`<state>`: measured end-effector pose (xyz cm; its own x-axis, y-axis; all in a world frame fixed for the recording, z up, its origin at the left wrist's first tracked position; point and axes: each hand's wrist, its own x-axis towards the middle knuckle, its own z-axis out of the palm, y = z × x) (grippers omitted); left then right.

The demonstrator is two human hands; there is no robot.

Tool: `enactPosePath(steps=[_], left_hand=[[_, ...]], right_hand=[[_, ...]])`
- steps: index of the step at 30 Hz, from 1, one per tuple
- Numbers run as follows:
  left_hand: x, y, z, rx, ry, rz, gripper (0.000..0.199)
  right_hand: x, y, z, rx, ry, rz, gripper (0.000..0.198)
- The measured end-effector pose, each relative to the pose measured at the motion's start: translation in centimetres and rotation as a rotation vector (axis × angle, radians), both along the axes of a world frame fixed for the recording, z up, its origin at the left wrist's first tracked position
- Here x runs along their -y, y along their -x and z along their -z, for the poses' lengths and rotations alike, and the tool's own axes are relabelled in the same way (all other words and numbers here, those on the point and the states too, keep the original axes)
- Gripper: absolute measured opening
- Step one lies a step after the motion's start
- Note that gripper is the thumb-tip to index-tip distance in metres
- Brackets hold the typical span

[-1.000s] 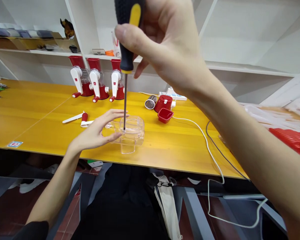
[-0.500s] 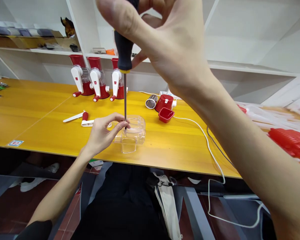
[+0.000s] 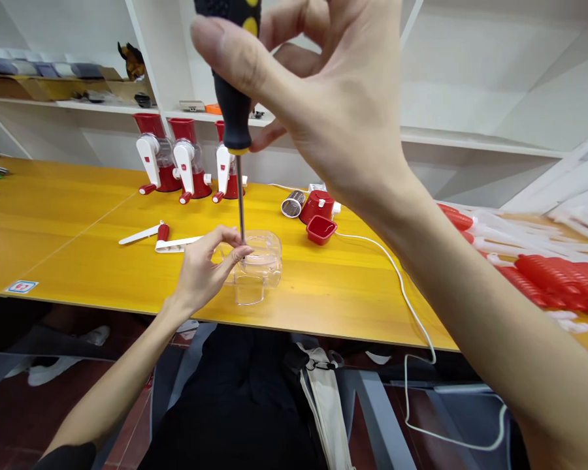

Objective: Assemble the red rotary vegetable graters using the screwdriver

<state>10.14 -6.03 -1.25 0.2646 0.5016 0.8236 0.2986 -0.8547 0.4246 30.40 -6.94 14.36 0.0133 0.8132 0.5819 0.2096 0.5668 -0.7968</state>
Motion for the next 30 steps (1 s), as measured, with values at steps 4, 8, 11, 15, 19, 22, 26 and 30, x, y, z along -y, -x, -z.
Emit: enactPosePath(steps=[4,8,11,15,19,22,26,30], left_hand=[[-0.2,0.1,-0.1,0.003,-0.041,0.026,0.012],[-0.1,0.0,-0.2,-0.004,-0.035,0.057,0.008],[0.0,-0.2,-0.1,-0.001,-0.07,0.007,0.007],[0.1,-0.7,0.0,-0.025,-0.145,-0.071,0.013],[0.2,-0.8,0.0,-0.034,-0.12,-0.098,0.016],[0.2,-0.7,0.0,-0.031,-0.087,-0.024,0.013],[0.2,-0.6,0.0,-0.029,-0.057,0.019,0.01],[0.4,-0.7,-0.1,-0.057,-0.067,-0.09,0.014]], right_hand=[[-1.6,-3.8,1.8,-0.135,-0.098,0.143,0.05],[-1.6,-3.4,2.1,-0.265,-0.186,0.274,0.051],[-0.3,-0.3,0.8,-0.315,-0.26,0.352,0.055],[1.8,3.6,-1.3,-0.094,-0.272,0.327,0.048],[2.3,4.2,-2.2,0.14,-0.33,0.197,0.04],[1.7,3.4,-2.0,0.025,-0.332,0.167,0.043],[1.2,2.9,-1.3,-0.212,-0.191,0.111,0.073],[0.3,0.6,0.4,-0.323,-0.26,0.388,0.061]])
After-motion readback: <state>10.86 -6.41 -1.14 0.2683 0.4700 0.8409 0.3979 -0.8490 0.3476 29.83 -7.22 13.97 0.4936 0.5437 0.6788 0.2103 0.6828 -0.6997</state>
